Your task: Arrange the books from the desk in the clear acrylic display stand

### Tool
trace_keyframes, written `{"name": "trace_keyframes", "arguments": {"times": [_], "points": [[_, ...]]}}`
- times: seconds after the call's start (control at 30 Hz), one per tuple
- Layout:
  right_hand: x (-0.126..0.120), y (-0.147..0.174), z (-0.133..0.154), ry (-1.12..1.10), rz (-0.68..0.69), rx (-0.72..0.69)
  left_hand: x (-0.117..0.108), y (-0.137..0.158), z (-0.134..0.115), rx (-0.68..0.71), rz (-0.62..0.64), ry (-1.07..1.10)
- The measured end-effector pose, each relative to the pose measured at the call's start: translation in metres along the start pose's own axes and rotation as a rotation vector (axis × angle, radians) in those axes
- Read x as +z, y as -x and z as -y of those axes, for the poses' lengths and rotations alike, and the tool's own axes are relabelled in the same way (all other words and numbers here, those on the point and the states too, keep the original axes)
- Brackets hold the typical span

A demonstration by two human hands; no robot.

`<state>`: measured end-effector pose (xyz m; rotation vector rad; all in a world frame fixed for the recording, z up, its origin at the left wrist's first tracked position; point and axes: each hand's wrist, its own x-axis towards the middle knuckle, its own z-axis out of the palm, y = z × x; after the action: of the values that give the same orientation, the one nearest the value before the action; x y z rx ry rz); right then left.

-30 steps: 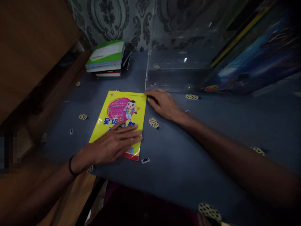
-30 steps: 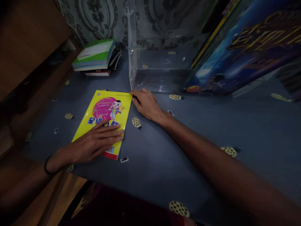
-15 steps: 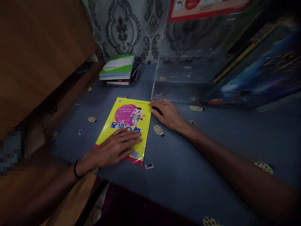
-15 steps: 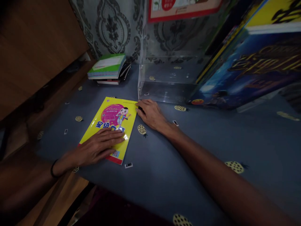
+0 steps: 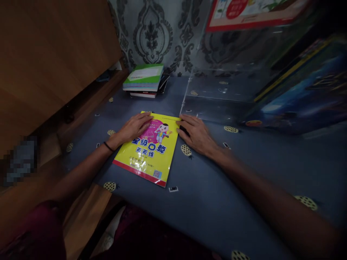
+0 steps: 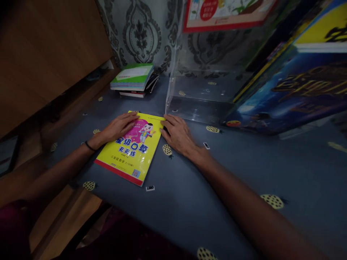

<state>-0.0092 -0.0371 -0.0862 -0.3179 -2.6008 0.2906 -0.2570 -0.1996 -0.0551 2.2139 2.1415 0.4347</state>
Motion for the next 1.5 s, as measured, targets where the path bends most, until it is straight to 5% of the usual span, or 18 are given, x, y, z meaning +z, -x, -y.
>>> {"name": "trace_keyframes", "arguments": {"times": [0.37, 0.6, 0.77, 0.9, 1.13, 1.27, 1.5], "points": [[0.009, -0.008, 0.060, -0.046, 0.313, -0.205, 0.014, -0.003, 0.018, -0.032, -0.128, 0.305], [0.033, -0.073, 0.074, 0.004, 0.403, -0.109, 0.005, -0.003, 0.025, -0.222, -0.162, 0.893], [0.051, -0.096, 0.080, 0.025, 0.365, -0.043, 0.010, -0.009, 0.036, -0.276, -0.226, 1.075], [0.055, -0.087, 0.093, -0.004, 0.361, -0.095, 0.008, -0.012, 0.041, -0.303, -0.180, 1.101], [0.047, -0.051, 0.154, -0.092, 0.519, -0.384, 0.011, -0.015, 0.042, -0.316, -0.169, 1.024], [0.042, -0.026, 0.187, -0.185, 0.535, -0.568, 0.014, -0.013, 0.039, -0.265, -0.196, 0.874], [0.033, -0.022, 0.193, -0.249, 0.513, -0.589, 0.006, -0.003, 0.023, -0.179, -0.179, 0.494]]}}
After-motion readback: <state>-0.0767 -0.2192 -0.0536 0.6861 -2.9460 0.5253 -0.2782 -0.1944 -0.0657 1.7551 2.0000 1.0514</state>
